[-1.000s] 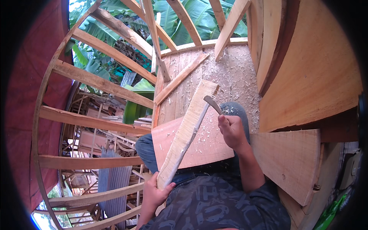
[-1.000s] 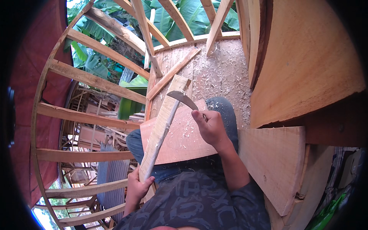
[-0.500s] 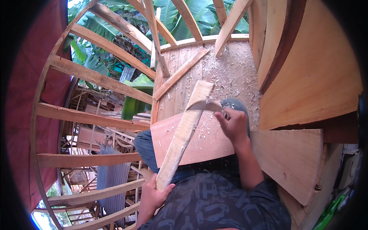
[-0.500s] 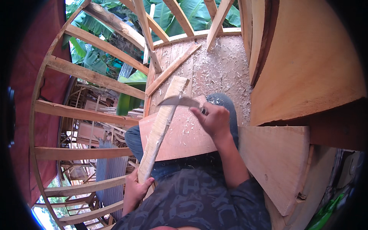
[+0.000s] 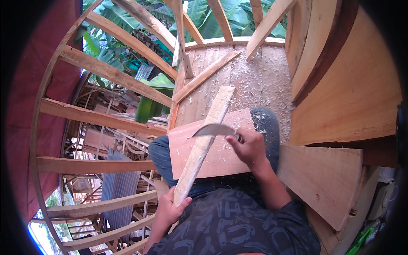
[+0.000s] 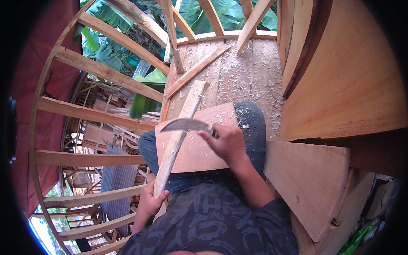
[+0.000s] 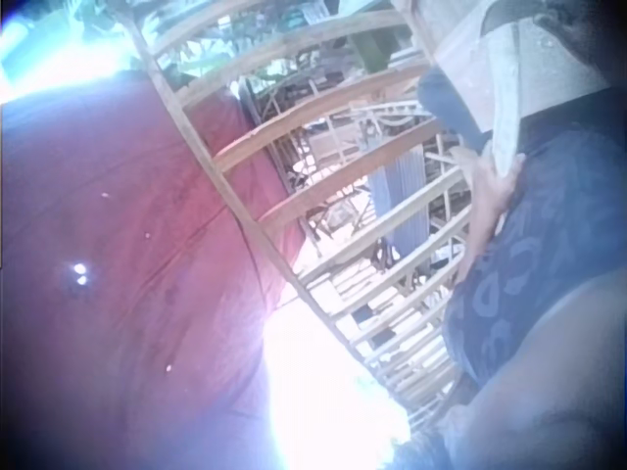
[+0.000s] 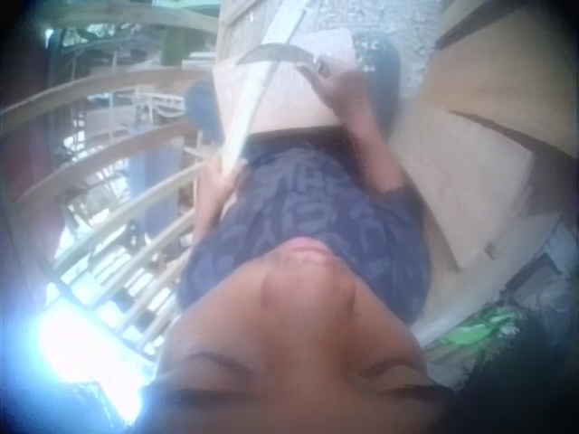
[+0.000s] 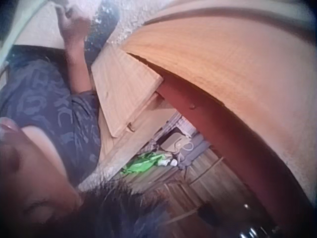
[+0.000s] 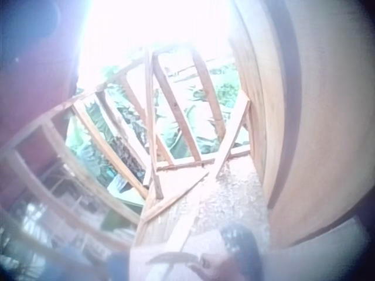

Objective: The person sits on a wooden floor structure and uses a curved knife to shave and shape a long, thin piece of wood. They hold the wood with their left hand and repeatedly scrape the surface with the knife in their right hand, creating wood shavings.

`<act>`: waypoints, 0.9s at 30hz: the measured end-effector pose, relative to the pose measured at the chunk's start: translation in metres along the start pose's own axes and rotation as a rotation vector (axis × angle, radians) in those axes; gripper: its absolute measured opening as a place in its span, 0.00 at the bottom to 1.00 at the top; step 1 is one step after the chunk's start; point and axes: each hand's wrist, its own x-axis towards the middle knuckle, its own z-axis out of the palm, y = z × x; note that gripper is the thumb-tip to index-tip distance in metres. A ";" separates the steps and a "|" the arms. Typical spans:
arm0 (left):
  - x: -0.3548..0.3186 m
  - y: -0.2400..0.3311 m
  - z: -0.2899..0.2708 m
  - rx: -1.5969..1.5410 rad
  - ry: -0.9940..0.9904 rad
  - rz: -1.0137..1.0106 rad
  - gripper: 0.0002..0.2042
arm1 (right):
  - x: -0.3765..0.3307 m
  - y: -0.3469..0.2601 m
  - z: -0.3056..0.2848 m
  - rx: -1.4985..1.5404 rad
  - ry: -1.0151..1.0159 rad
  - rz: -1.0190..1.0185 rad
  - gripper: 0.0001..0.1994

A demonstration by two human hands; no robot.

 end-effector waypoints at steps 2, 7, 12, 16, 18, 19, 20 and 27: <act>-0.001 0.002 -0.003 0.017 -0.017 -0.016 0.22 | -0.002 -0.006 0.000 0.014 -0.025 -0.081 0.26; -0.004 0.000 0.002 0.014 -0.032 -0.035 0.22 | 0.015 0.017 -0.015 -0.051 0.054 0.120 0.27; -0.004 -0.002 -0.001 0.008 -0.042 -0.029 0.23 | 0.015 0.021 -0.006 0.027 0.094 0.036 0.25; 0.005 -0.017 -0.002 -0.134 -0.058 -0.080 0.24 | 0.007 0.013 -0.009 0.350 -0.199 0.253 0.18; 0.011 -0.026 -0.003 -0.277 -0.117 -0.144 0.24 | 0.004 0.010 -0.015 0.780 -0.403 0.266 0.15; 0.014 -0.032 -0.009 -0.346 -0.162 -0.188 0.24 | 0.004 0.011 -0.021 1.096 -0.583 0.312 0.13; 0.017 -0.035 -0.014 -0.413 -0.210 -0.228 0.24 | 0.006 0.013 -0.025 1.160 -0.631 0.343 0.12; 0.032 -0.034 -0.034 -0.320 -0.267 -0.154 0.24 | 0.003 0.011 0.001 0.594 0.047 0.043 0.05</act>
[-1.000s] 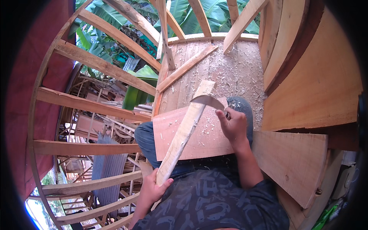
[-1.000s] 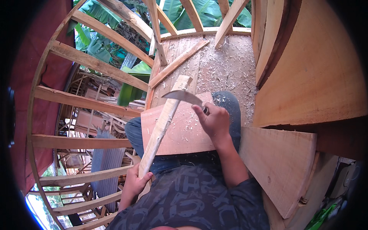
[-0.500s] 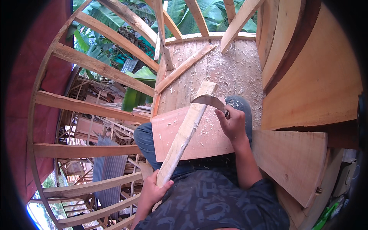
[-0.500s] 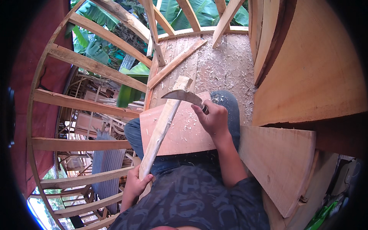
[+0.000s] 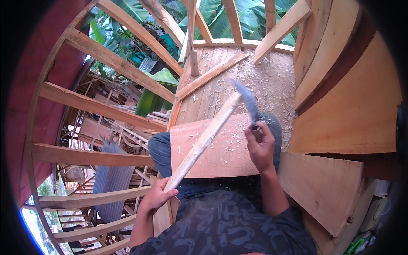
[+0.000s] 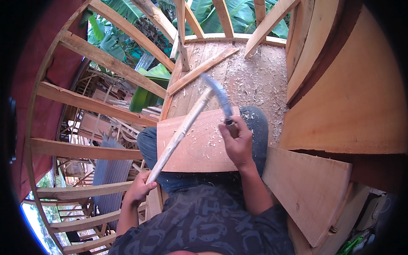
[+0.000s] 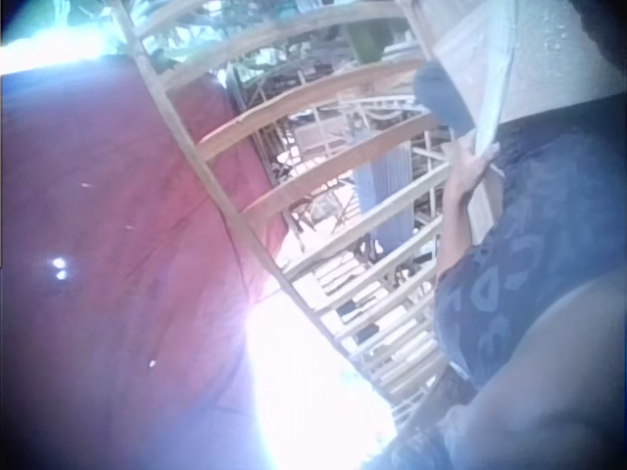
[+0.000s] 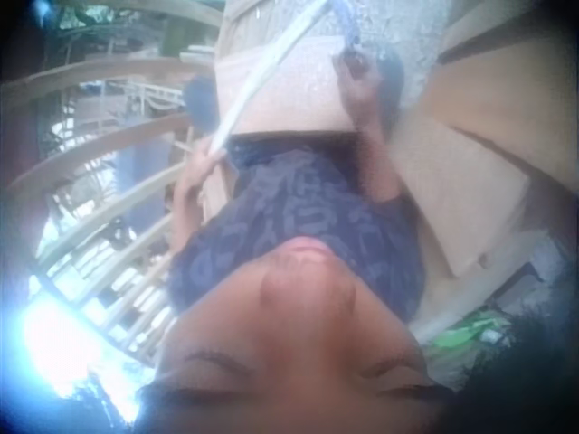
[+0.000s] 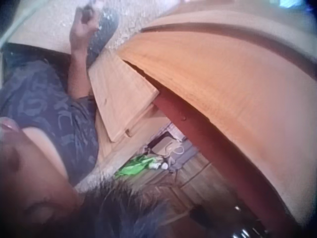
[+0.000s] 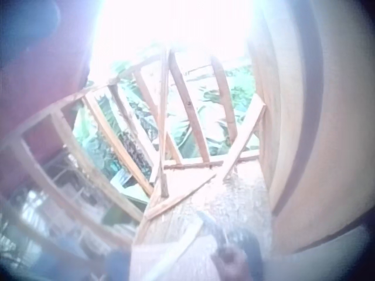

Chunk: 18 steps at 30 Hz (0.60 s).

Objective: The person sits on a wooden floor structure and uses a curved knife to shave and shape a long, thin piece of wood. They hold the wood with their left hand and repeatedly scrape the surface with the knife in their right hand, creating wood shavings.

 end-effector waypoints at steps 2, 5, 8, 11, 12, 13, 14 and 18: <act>0.000 -0.004 -0.003 0.036 -0.023 0.040 0.25 | 0.000 -0.015 -0.006 0.274 0.018 0.189 0.05; 0.004 -0.001 -0.007 0.038 -0.018 0.006 0.26 | -0.001 -0.028 -0.024 0.487 -0.205 0.323 0.05; 0.007 0.005 -0.007 0.046 0.028 0.048 0.26 | -0.002 -0.040 -0.035 0.556 -0.501 0.389 0.05; 0.010 0.004 -0.013 0.117 0.023 0.093 0.27 | 0.002 -0.047 -0.031 0.506 -0.529 0.530 0.04; 0.011 0.006 -0.014 0.136 0.030 0.084 0.27 | 0.003 -0.043 -0.026 0.441 -0.412 0.486 0.04; 0.011 0.009 -0.015 0.153 0.041 0.076 0.27 | 0.001 -0.044 -0.021 0.467 -0.391 0.510 0.04; 0.012 0.010 -0.016 0.170 0.052 0.068 0.28 | -0.001 -0.045 -0.015 0.493 -0.370 0.534 0.04; 0.016 0.011 -0.026 0.190 0.043 0.093 0.28 | -0.004 -0.046 -0.008 0.468 -0.584 0.569 0.06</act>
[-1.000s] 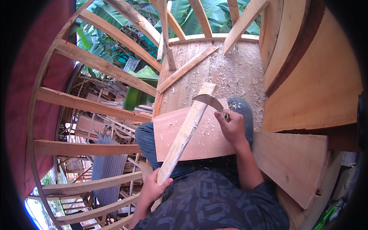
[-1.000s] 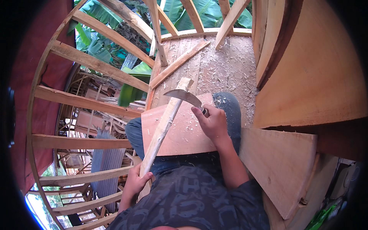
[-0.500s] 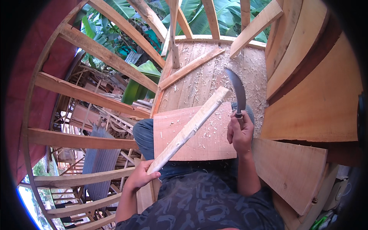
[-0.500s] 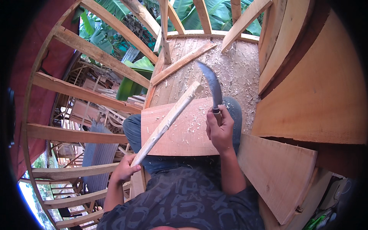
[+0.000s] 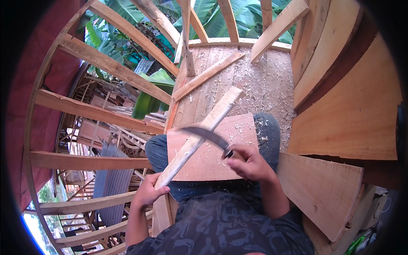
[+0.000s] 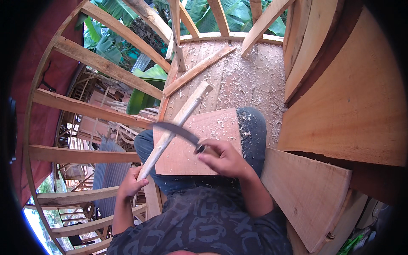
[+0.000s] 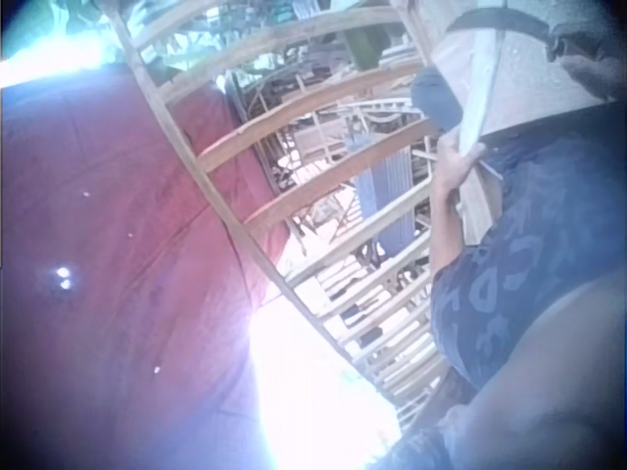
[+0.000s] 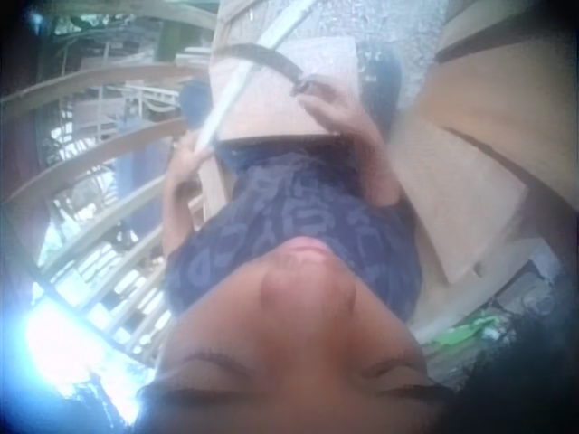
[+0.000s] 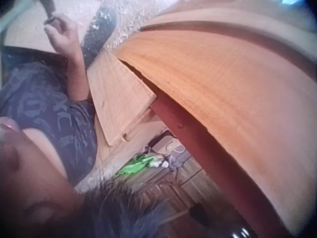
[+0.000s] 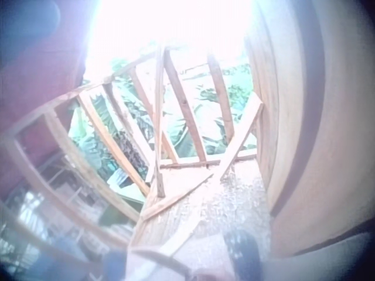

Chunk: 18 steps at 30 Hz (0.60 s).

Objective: The person sits on a wooden floor structure and uses a curved knife to shave and shape a long, thin piece of wood. They hold the wood with their left hand and repeatedly scrape the surface with the knife in their right hand, creating wood shavings.

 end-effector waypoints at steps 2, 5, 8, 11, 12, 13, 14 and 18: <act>-0.001 0.008 0.001 -0.033 0.044 -0.002 0.28 | 0.005 0.002 -0.012 0.190 0.185 -0.083 0.07; 0.003 0.001 -0.003 0.032 0.000 0.013 0.29 | -0.002 0.000 -0.011 0.196 0.065 -0.020 0.08; 0.001 -0.002 -0.005 0.018 -0.028 -0.017 0.30 | -0.001 0.001 -0.021 0.071 0.118 -0.110 0.07; 0.009 0.009 0.001 -0.002 0.009 0.028 0.29 | 0.008 0.017 -0.006 -0.127 0.469 -0.228 0.06; 0.011 0.011 0.002 -0.039 -0.003 0.021 0.29 | 0.009 0.026 -0.003 -0.310 0.564 -0.349 0.06; 0.013 0.013 0.003 -0.075 -0.016 0.015 0.29 | 0.010 0.037 -0.001 -0.493 0.657 -0.470 0.07; 0.013 0.014 0.003 -0.115 -0.029 0.007 0.29 | 0.010 0.040 0.000 -0.681 0.747 -0.588 0.07; 0.014 -0.006 -0.006 -0.132 -0.059 -0.059 0.29 | 0.008 0.027 -0.011 -0.266 0.306 -0.327 0.07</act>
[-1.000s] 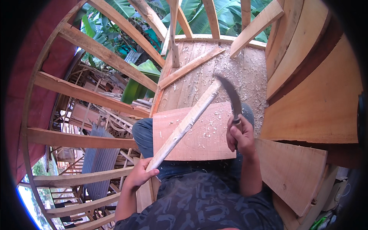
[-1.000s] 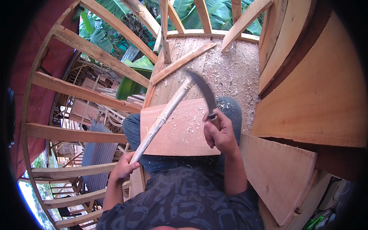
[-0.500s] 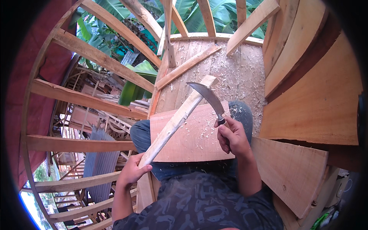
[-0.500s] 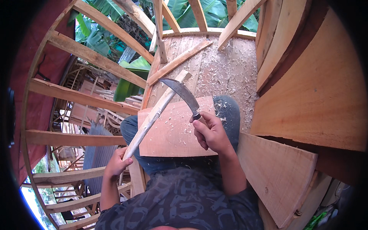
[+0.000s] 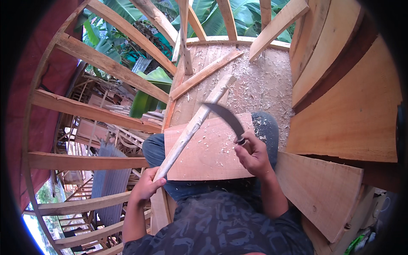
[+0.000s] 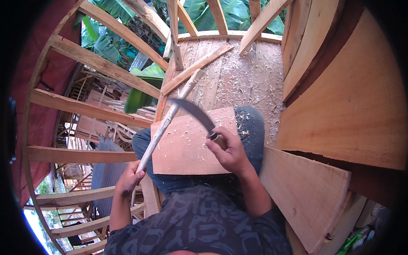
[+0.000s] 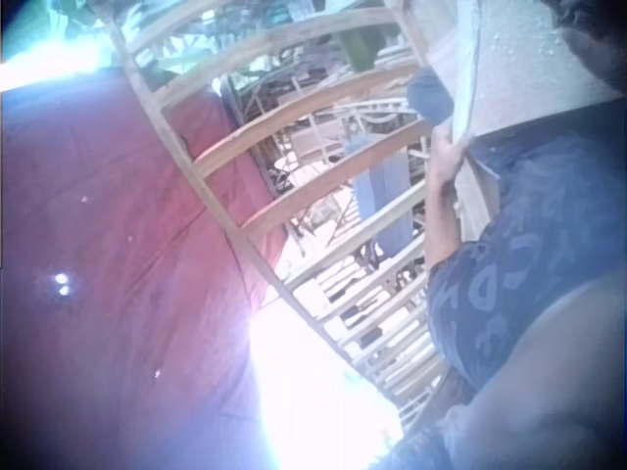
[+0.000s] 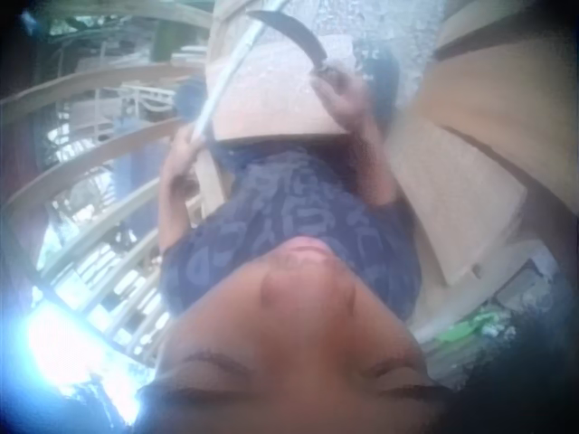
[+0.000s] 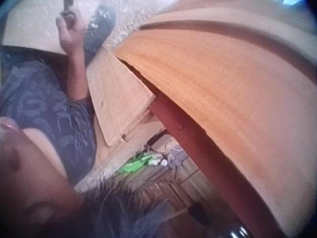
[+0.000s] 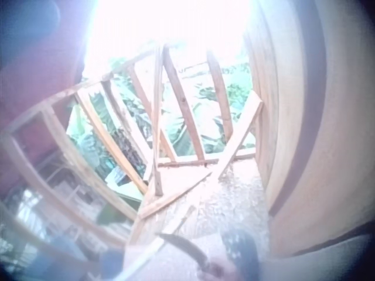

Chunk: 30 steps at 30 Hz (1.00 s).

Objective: The person sits on a wooden floor structure and uses a curved knife to shave and shape a long, thin piece of wood. They hold the wood with their left hand and repeatedly scrape the surface with the knife in their right hand, creating wood shavings.

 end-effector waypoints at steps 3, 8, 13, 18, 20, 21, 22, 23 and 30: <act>0.000 0.013 0.005 0.078 0.024 0.081 0.28 | 0.001 -0.025 -0.008 0.299 -0.328 0.364 0.07; 0.004 0.021 0.014 0.169 0.059 0.183 0.26 | 0.000 -0.012 -0.003 0.409 -0.002 0.203 0.08; 0.000 0.016 0.004 0.208 0.052 0.093 0.26 | 0.002 -0.016 -0.012 0.209 0.032 0.175 0.09; 0.008 0.025 0.005 0.249 0.031 0.147 0.26 | -0.011 0.015 0.011 -0.180 0.364 -0.074 0.10; 0.009 0.024 0.004 0.235 0.008 0.141 0.27 | -0.012 0.017 0.014 -0.245 0.407 -0.099 0.11; 0.010 0.024 0.006 0.188 0.002 0.116 0.27 | -0.011 0.015 0.012 -0.339 0.427 -0.146 0.10; 0.008 0.025 0.009 0.141 -0.004 0.091 0.28 | -0.009 0.013 0.010 -0.434 0.446 -0.194 0.10; 0.007 0.026 0.011 0.093 -0.007 0.065 0.28 | -0.006 0.012 0.008 -0.526 0.460 -0.243 0.09; 0.010 0.019 0.010 0.164 -0.034 0.092 0.28 | -0.002 -0.014 -0.007 0.146 -0.140 0.254 0.05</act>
